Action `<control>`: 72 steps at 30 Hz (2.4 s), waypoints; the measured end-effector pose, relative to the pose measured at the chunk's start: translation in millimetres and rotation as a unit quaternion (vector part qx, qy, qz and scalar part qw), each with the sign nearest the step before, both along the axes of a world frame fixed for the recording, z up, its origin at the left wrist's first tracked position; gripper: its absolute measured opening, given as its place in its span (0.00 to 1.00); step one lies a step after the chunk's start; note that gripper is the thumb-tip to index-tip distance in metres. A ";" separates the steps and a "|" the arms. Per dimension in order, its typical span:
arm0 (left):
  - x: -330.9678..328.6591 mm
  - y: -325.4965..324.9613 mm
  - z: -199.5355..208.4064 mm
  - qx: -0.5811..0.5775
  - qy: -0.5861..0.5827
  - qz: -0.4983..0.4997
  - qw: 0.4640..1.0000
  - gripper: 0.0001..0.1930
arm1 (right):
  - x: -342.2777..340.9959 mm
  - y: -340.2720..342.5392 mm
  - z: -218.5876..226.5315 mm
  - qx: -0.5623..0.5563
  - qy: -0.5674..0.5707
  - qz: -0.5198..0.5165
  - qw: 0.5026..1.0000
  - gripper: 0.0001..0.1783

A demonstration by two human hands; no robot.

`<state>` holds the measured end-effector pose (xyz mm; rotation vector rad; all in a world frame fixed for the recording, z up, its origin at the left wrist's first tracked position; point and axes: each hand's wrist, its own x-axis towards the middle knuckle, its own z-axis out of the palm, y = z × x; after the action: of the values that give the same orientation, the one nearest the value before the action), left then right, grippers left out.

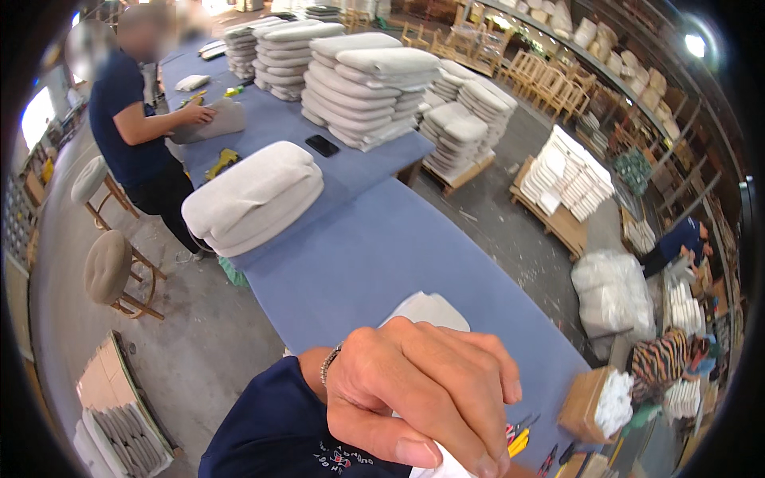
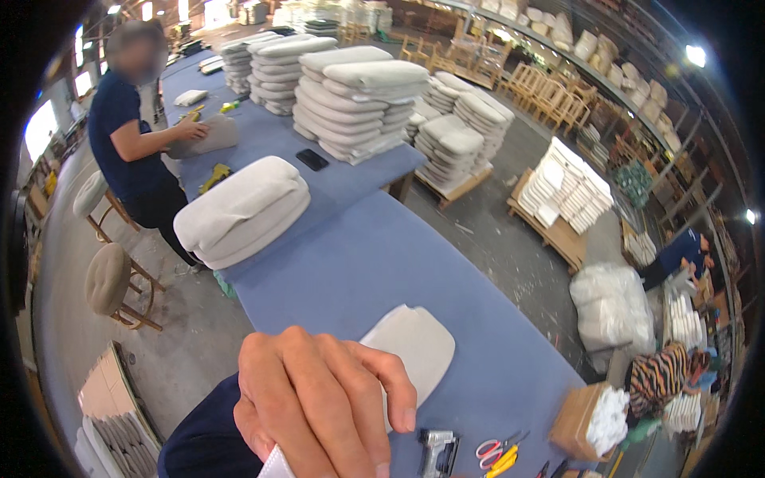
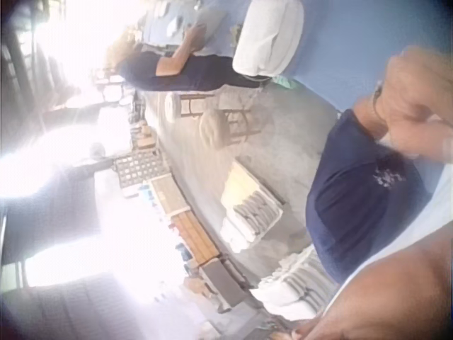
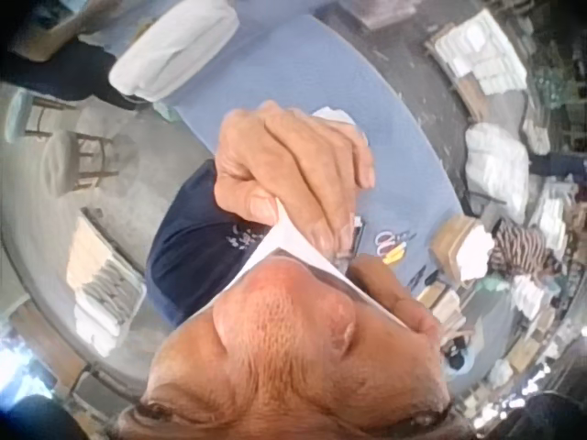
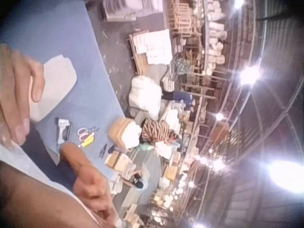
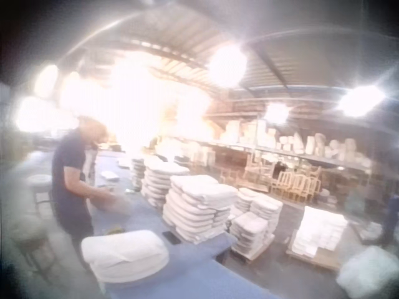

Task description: The person staples the edges of a white cushion cover using a pneumatic staple gun, then trims excess fabric with a utility knife. The person places the finished cushion on a stack and repeats the process with another cushion cover.

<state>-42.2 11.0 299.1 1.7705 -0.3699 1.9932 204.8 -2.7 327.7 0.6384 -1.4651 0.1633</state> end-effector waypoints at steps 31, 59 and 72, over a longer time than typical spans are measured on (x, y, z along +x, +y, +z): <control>151.4 -119.5 47.9 -0.011 0.177 0.321 0.930 0.10 | 161.5 -4.4 -203.3 -0.450 -0.179 -0.034 0.874 0.22; 238.0 -7.6 16.9 0.072 0.200 0.063 0.975 0.23 | 173.4 -26.8 -479.7 -0.589 -0.402 -0.418 0.563 0.35; 222.0 -22.4 17.1 0.097 0.200 0.090 0.971 0.22 | 178.2 -26.0 -476.4 -0.614 -0.395 -0.409 0.547 0.34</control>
<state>179.8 -11.4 316.2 2.3436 -0.2852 1.6984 382.9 -28.7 -148.8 -1.4876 -1.8484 0.7132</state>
